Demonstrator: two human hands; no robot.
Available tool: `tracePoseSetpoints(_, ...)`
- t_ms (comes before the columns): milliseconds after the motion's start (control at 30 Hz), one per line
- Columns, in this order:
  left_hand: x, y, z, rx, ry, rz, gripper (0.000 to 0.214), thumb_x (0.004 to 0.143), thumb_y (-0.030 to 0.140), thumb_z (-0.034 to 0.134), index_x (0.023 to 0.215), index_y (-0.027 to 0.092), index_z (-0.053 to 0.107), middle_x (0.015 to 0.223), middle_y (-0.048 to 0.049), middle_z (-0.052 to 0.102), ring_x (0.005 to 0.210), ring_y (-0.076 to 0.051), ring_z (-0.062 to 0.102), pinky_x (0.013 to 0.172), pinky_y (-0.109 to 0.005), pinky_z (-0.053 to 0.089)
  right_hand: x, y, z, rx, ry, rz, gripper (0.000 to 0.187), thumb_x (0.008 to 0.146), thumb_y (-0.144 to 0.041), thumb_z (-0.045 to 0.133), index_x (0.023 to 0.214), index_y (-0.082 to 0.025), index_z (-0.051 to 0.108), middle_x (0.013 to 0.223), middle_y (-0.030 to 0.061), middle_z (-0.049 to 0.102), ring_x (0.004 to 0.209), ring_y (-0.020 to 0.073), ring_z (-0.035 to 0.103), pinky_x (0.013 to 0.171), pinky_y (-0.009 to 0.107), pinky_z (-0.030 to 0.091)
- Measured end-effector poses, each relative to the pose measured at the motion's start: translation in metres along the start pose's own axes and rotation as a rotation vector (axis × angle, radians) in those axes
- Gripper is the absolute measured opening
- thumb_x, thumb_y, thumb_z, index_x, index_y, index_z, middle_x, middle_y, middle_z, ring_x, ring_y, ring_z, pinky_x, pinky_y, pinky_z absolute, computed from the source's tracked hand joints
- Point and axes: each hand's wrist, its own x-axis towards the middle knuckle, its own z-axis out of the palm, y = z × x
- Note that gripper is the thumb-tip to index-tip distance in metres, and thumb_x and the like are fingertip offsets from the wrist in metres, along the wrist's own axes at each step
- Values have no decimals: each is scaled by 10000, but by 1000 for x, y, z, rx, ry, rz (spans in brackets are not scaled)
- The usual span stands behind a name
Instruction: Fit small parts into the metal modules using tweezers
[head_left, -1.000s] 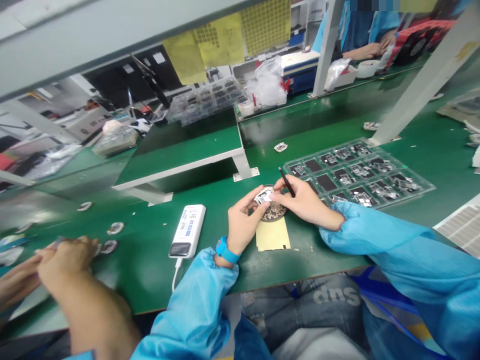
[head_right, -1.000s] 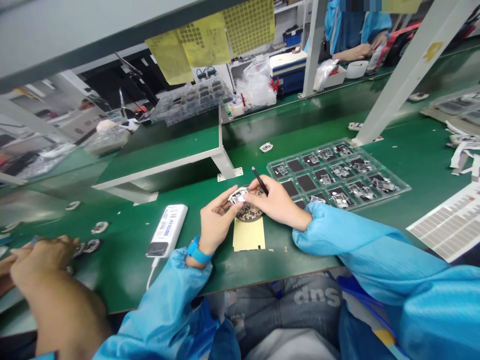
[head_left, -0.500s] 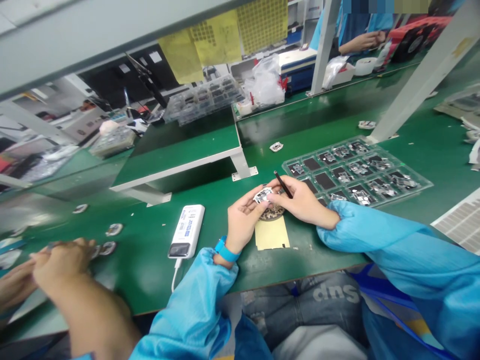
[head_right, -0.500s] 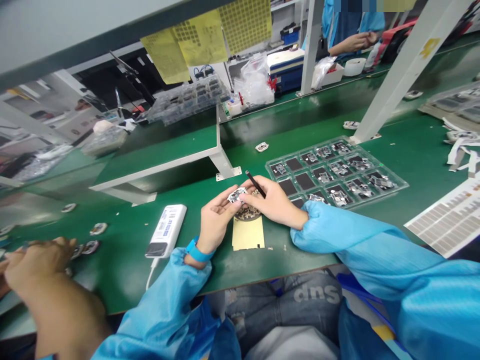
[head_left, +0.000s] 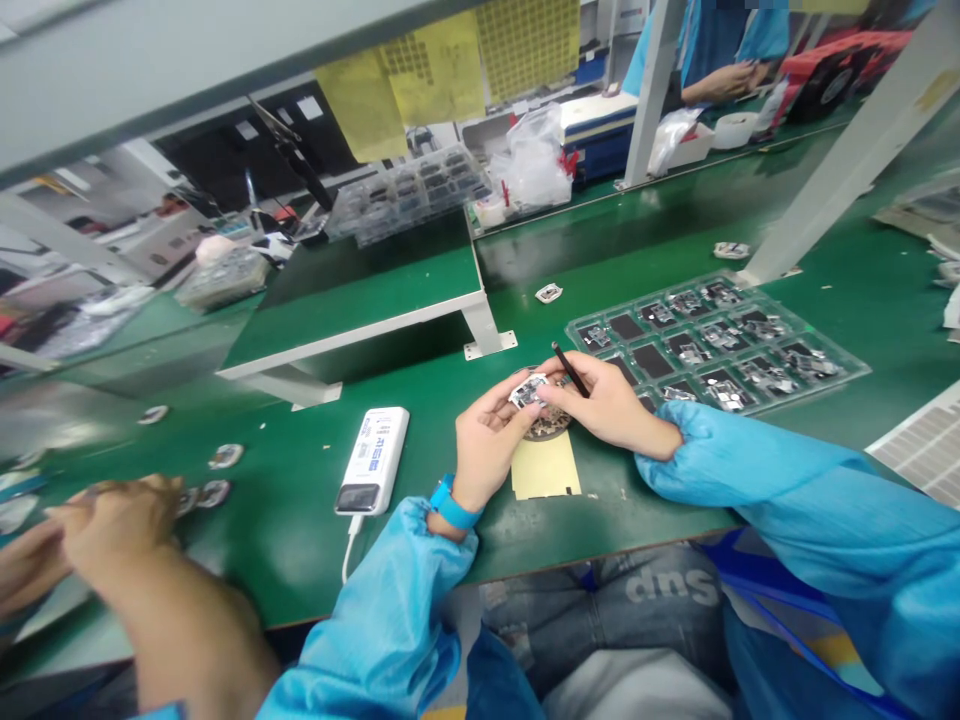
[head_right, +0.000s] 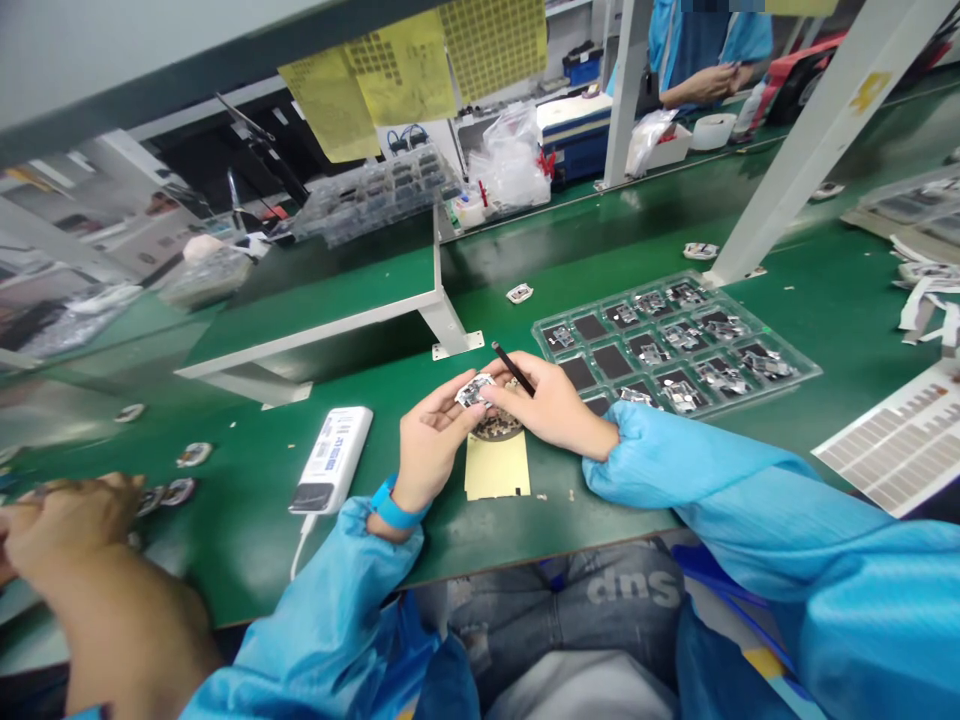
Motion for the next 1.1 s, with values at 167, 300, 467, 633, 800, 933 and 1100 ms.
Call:
tracePoseSetpoints(167,-1,0,1,-1,2,12,404,784,266,821,1173,198,739,1279,-113,700,1149,-267,686,1006,-420,571,-4,-4,2,-42,7,3,313,854,-422,720,1078,-207,675,979,51,711,818,180,650,754,327,550)
tracePoseSetpoints(300,-1,-1,2,54,-22,131,306,801,258,804,1100,204,772,1215,-101,680,1164,-250,658,1038,-391,538,-4,-4,4,-21,-37,27,344,802,-419,773,1055,-197,700,965,45,715,808,175,637,739,310,533)
tracePoseSetpoints(467,-4,-7,2,163,-22,103,366,858,280,747,1222,243,725,1291,-94,666,1211,-251,631,1072,-395,503,-2,-3,5,3,-34,115,317,770,-453,793,887,-175,696,760,9,651,662,136,543,620,275,461)
tracePoseSetpoints(633,-5,-8,2,362,11,128,330,902,323,695,1215,229,737,1264,-95,697,1182,-269,638,1059,-406,498,1,-4,7,46,-11,135,372,750,-512,790,809,-174,646,705,-5,608,633,128,516,597,268,426)
tracePoseSetpoints(800,-7,-8,5,392,73,176,303,891,319,706,1169,213,758,1153,-94,726,1080,-249,673,972,-359,533,1,-5,14,63,43,132,422,703,-546,804,764,-168,626,699,1,619,627,124,514,602,269,433)
tracePoseSetpoints(933,-10,-8,8,409,116,201,279,887,313,705,1134,200,770,1111,-95,732,1040,-239,681,937,-340,541,0,-2,18,99,69,126,423,689,-541,812,750,-174,612,669,-11,608,603,117,504,574,256,425)
tracePoseSetpoints(1100,-5,-9,6,367,135,147,270,867,301,721,1110,201,779,1109,-90,746,1036,-240,691,945,-344,544,4,3,17,62,35,128,382,731,-516,789,795,-164,654,743,24,681,658,147,579,621,278,473)
